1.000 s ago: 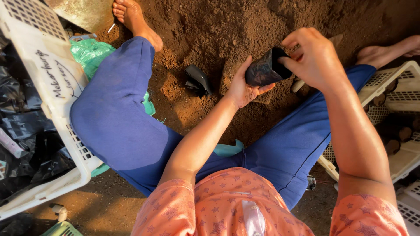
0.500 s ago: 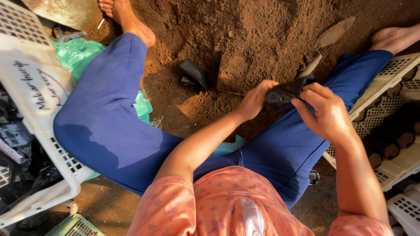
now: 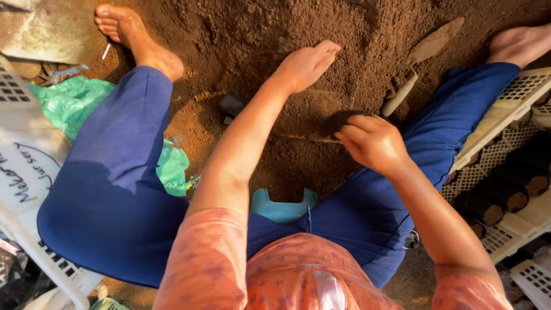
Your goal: The person sits on the ground and repeatedly fills small black plastic nursery pouches with soil from a large pile. They pack the soil into each pouch by hand, then place the filled pouches into a nearby white plastic crate.
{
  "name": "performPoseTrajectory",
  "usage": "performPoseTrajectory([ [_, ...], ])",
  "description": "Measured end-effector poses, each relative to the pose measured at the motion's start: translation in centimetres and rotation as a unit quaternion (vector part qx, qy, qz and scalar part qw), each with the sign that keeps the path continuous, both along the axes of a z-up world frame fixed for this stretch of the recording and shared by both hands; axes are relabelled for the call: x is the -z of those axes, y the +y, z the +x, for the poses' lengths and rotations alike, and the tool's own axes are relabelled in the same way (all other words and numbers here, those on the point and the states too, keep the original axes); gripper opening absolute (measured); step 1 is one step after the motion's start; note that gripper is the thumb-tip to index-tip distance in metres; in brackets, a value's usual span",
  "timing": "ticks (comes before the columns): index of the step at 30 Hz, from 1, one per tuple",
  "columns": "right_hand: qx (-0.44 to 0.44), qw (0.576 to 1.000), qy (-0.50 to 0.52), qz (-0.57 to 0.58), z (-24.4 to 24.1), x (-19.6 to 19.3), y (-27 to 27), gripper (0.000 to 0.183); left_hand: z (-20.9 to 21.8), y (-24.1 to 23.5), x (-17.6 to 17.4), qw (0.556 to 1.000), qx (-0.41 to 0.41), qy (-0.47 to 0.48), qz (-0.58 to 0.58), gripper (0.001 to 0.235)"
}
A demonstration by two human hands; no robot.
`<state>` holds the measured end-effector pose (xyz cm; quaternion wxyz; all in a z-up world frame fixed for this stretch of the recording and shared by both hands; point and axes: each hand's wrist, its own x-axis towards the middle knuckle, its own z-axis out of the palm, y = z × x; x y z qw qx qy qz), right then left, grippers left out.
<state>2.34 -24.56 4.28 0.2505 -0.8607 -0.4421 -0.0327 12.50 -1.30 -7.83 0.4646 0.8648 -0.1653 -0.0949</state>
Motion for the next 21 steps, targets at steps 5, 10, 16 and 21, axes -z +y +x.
performPoseTrajectory([
  [5, -0.085, 0.985, -0.104, -0.108, 2.6, 1.1, 5.3, 0.017, 2.1, 2.1, -2.2, 0.993, -0.054, 0.002, -0.105, 0.047],
  [10, -0.039, 0.994, -0.028, 0.103, 5.4, 3.4, 3.2, 0.015, 2.3, 4.4, -1.0, 0.949, -0.224, -0.131, -0.181, 0.045],
  [16, 0.389, 0.800, 0.153, 0.430, 14.5, 15.0, 2.9, 0.025, 4.8, 2.8, 4.5, 0.799, -0.445, -0.115, -0.387, 0.043],
  [21, 0.461, 0.539, 0.390, 0.588, 15.3, 19.2, 6.7, 0.042, 5.4, -4.5, 8.1, 0.757, -0.468, -0.045, -0.454, 0.045],
])
